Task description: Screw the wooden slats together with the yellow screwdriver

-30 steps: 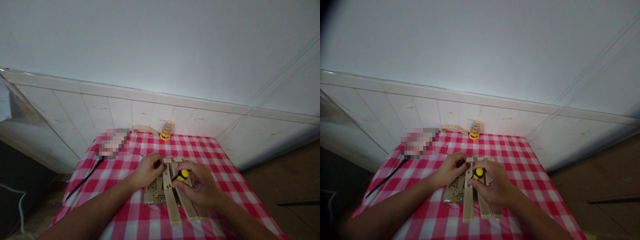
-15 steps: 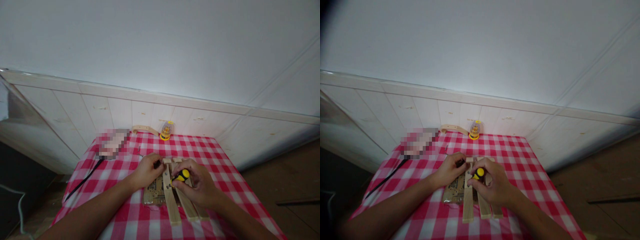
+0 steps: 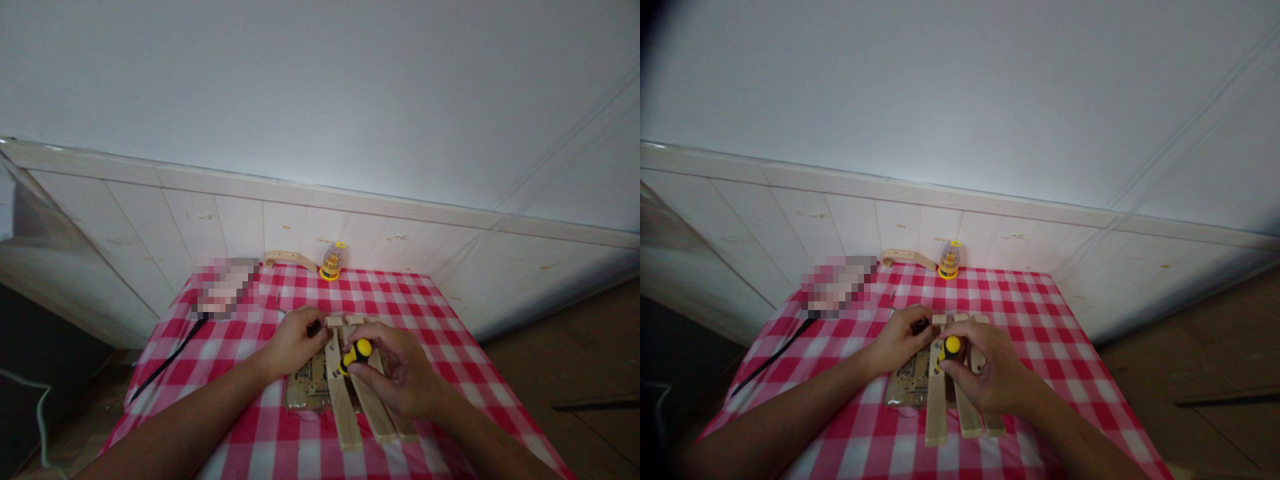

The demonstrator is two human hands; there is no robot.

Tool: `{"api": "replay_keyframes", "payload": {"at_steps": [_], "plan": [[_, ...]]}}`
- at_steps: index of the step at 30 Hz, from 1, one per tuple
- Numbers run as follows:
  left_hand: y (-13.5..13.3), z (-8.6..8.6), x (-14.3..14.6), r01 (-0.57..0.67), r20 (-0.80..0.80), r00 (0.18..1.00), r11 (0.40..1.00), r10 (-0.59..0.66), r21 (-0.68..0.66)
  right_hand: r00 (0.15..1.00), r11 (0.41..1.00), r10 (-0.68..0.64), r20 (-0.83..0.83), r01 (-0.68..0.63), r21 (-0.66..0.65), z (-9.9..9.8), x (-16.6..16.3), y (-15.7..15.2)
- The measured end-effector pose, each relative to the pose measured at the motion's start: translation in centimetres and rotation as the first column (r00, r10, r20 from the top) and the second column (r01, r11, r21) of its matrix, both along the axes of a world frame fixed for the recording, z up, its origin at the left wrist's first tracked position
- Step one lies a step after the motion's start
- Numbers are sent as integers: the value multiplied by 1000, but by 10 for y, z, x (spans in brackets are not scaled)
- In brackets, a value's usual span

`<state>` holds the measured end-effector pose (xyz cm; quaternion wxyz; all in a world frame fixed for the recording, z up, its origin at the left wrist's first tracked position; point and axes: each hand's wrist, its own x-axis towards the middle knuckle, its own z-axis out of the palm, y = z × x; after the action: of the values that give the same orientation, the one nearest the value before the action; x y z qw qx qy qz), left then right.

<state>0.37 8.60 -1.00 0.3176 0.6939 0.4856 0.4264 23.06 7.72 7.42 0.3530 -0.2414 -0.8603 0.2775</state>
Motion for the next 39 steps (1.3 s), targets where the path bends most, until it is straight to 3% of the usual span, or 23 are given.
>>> {"api": "replay_keyframes", "payload": {"at_steps": [10, 25, 34, 39], "plan": [[0, -1, 0, 1, -4, 1000, 1000, -1, 7, 996, 995, -79, -43, 82, 51, -8, -2, -1], [-1, 3, 1, 1, 13, 1000, 1000, -1, -3, 994, 989, -61, -86, 48, -141, -17, -2, -1], [-1, 4, 1, -4, -8, 1000, 1000, 4, -3, 960, 982, -177, -219, 158, -98, -16, -2, 10], [-1, 1, 1, 0, -24, 1000, 1000, 0, 8, 956, 966, -243, -167, 223, -130, -25, -4, 15]]}}
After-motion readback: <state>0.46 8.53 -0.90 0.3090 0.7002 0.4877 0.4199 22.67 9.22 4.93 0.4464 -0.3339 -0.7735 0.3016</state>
